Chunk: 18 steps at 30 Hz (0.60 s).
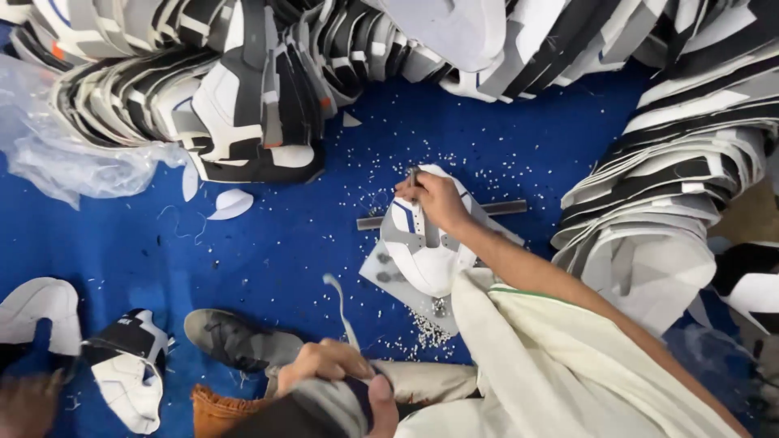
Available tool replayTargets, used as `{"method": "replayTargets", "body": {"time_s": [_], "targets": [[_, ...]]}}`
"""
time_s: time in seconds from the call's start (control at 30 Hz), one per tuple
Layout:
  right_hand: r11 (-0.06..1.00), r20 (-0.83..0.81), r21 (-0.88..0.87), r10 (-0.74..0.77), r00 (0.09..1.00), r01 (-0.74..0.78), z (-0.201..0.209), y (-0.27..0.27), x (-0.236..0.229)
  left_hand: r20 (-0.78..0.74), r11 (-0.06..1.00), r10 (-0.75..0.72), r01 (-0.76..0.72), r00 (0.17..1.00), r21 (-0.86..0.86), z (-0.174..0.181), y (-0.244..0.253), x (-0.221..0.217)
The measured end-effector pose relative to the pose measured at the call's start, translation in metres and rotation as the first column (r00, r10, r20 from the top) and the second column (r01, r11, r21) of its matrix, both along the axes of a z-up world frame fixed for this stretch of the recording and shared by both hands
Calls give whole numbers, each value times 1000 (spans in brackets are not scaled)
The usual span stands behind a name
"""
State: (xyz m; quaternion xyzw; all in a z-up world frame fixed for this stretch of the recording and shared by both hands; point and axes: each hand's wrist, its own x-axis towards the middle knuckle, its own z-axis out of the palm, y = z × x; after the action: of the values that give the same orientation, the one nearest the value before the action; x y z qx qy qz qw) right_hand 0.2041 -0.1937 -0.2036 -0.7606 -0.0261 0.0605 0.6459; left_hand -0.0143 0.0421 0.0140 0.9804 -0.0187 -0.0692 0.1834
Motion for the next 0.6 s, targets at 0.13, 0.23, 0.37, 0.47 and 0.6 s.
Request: {"method": "replayTargets", "body": {"time_s": [0.13,0.23,0.37,0.47,0.6], "targets": [[975,373,-223,105,922,-21,22,-5,-20,297,923,99,23,950,-384,-66,-36,37],[899,471,-426,318,823,-103,-6,-11,-19,-198,855,272,-331,942,-400,-112,-42,27],[878,-34,473,-62,998,71,-42,-32,-2,-402,908,290,-383,869,-173,-111,-16,-36],[645,-312,676,-189,931,357,-27,-79,-7,-538,970,237,-228,809,85,-158,30,-86],[712,-291,602,-225,930,360,-54,-145,-40,-667,984,5,113,745,134,-175,36,-91]]}}
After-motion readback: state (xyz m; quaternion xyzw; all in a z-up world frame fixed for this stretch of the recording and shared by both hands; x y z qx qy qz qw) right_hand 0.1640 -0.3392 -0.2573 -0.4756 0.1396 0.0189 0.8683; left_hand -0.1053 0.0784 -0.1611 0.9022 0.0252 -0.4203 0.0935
